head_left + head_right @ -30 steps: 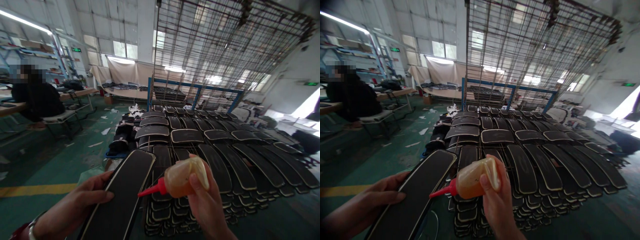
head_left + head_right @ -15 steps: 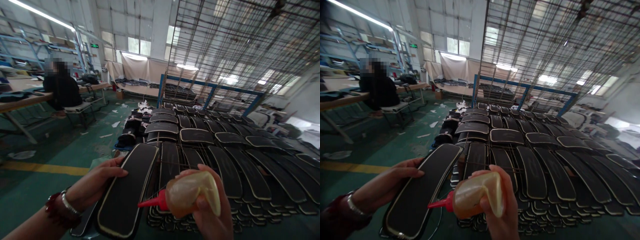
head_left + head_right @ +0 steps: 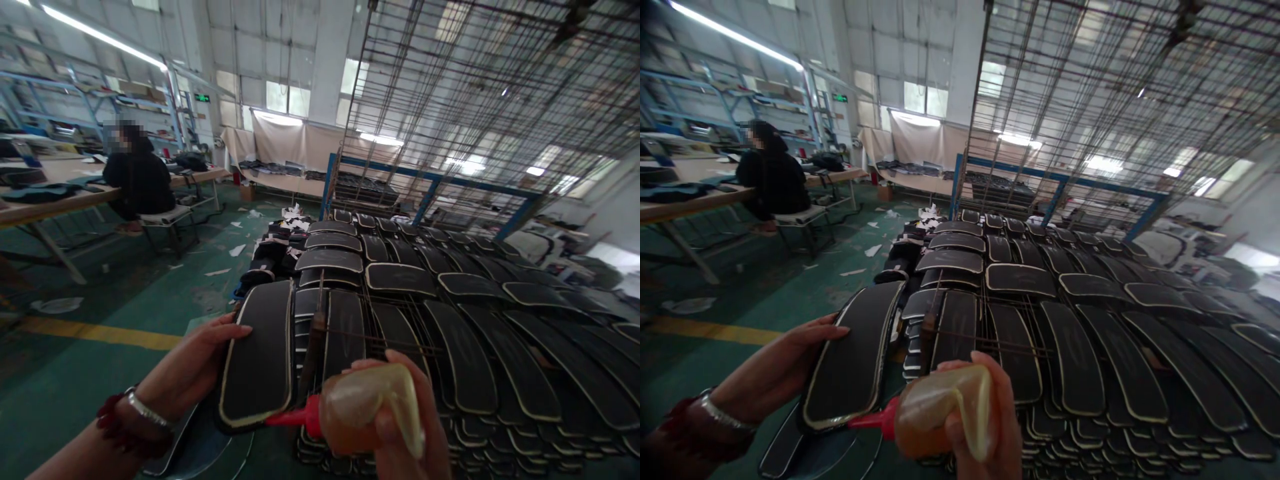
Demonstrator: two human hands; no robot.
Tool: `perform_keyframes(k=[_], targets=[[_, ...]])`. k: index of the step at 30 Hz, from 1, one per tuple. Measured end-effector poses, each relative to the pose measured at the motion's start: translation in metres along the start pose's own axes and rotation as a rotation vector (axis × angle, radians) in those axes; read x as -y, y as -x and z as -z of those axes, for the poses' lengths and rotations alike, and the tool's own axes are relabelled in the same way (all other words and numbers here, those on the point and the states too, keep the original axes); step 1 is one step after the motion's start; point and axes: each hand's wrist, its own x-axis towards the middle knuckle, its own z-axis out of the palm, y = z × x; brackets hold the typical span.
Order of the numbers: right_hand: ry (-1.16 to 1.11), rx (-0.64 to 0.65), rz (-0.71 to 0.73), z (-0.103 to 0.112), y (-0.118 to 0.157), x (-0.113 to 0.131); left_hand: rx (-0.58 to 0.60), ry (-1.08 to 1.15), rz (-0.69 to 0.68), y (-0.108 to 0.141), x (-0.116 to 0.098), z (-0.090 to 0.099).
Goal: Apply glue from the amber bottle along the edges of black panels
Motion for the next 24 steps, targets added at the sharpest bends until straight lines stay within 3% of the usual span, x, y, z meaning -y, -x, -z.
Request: perform_keyframes(k=[3, 5, 7, 11, 16, 20, 24], targets=[[-0.21, 0.02, -0.264, -0.009, -0.005, -0.014, -0.044, 0.014, -0.057, -0.003, 0.007, -0.001], [-0.335, 0.018, -0.364, -0.011, -0.019, -0.014, -0.036, 0.02, -0.065, -0.003, 0.015, -0.002], [-0.34, -0.046, -0.3, -0.01, -0.041, -0.006, 0.001, 0.03, -0.028, -0.001, 0.025, -0.005], [-0.144, -0.11, -0.003, -0.004, -0.082, 0.013, 0.153, 0.104, 0.102, 0.008, 0.043, -0.014], [0.167, -0.103, 0.232, 0.001, -0.1, 0.01, 0.27, 0.117, 0.159, 0.017, 0.051, -0.027], [0.228, -0.062, 0.262, 0.005, -0.092, 0.004, 0.274, 0.097, 0.176, 0.019, 0.048, -0.028], [0.166, 0.094, 0.133, 0.008, -0.071, 0.01, 0.272, 0.083, 0.165, 0.019, 0.044, -0.024]])
